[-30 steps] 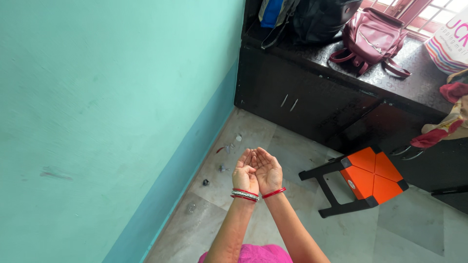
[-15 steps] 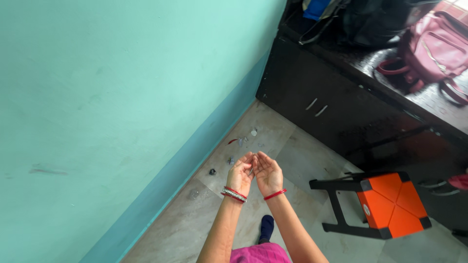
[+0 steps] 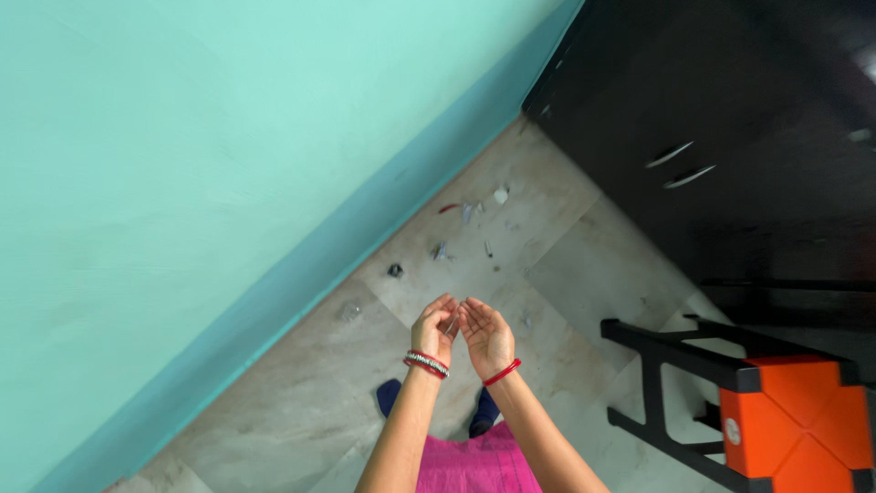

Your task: The person picks up scattered trash from the floor by hand and places it into a trash bin. The person handles paper, plastic, and a lighter, moving the bin to reach different areas.

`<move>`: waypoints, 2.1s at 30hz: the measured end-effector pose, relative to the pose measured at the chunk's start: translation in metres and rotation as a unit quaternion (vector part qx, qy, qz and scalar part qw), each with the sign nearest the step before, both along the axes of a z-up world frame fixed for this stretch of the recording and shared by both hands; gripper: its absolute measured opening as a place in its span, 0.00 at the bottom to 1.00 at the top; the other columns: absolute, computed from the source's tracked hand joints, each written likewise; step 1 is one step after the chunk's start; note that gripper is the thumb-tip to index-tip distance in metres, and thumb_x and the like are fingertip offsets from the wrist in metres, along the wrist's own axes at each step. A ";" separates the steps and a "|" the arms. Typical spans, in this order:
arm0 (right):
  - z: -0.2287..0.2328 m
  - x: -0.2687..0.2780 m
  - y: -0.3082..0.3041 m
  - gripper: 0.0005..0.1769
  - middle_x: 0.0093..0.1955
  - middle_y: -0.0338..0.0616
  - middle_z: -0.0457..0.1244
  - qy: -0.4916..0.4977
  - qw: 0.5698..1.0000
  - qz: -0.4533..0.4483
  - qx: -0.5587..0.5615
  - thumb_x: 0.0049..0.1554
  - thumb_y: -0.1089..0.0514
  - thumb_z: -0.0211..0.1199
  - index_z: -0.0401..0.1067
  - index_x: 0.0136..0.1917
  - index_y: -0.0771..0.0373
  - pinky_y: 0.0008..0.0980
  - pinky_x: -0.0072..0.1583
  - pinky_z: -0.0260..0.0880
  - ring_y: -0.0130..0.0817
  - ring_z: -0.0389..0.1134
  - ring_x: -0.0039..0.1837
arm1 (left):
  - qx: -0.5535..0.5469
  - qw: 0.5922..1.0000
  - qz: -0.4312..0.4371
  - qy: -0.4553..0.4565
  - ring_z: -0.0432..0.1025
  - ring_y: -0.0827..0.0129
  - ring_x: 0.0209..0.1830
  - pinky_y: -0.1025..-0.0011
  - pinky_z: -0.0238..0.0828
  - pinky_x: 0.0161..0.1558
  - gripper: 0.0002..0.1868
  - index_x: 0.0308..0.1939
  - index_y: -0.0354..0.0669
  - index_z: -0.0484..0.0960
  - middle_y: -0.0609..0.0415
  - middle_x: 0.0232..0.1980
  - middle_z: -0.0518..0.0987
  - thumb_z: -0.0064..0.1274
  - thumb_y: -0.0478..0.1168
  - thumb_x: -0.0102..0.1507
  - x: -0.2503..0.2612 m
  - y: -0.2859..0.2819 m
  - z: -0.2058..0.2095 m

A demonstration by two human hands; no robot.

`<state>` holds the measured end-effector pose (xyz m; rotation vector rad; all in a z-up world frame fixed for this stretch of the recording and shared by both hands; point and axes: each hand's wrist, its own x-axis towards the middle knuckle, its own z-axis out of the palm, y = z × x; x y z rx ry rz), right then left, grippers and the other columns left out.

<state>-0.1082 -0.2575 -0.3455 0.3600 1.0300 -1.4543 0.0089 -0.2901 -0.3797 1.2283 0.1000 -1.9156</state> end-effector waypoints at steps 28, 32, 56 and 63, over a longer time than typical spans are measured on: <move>-0.597 -0.020 -0.116 0.39 0.76 0.51 0.55 0.150 0.974 0.155 0.067 0.49 0.75 0.45 0.59 0.75 0.70 0.41 0.71 0.63 0.46 0.57 0.75 | -0.124 0.954 -0.054 -0.269 0.68 0.60 0.67 0.69 0.61 0.65 0.30 0.68 0.32 0.70 0.43 0.68 0.74 0.51 0.29 0.60 -0.027 -0.120 -0.640; -0.613 -0.014 -0.131 0.45 0.80 0.45 0.51 0.165 0.965 0.196 0.061 0.45 0.78 0.43 0.55 0.77 0.63 0.37 0.70 0.63 0.43 0.53 0.77 | -0.120 0.956 -0.078 -0.256 0.67 0.57 0.70 0.66 0.61 0.69 0.29 0.69 0.31 0.68 0.40 0.70 0.72 0.52 0.35 0.64 -0.043 -0.136 -0.653; -0.398 -0.003 -0.096 0.44 0.77 0.54 0.57 0.147 0.978 0.124 -0.077 0.43 0.80 0.39 0.61 0.74 0.74 0.49 0.75 0.61 0.45 0.56 0.79 | -0.080 0.991 0.012 -0.109 0.71 0.71 0.54 0.71 0.65 0.57 0.17 0.59 0.33 0.82 0.52 0.55 0.81 0.50 0.29 0.66 -0.048 -0.095 -0.400; -0.251 0.007 -0.077 0.44 0.77 0.56 0.57 0.128 0.983 0.088 -0.097 0.45 0.79 0.41 0.60 0.75 0.73 0.46 0.76 0.58 0.45 0.55 0.80 | -0.094 0.993 0.052 -0.052 0.71 0.70 0.60 0.72 0.64 0.62 0.22 0.65 0.30 0.76 0.51 0.61 0.79 0.46 0.27 0.66 -0.050 -0.071 -0.248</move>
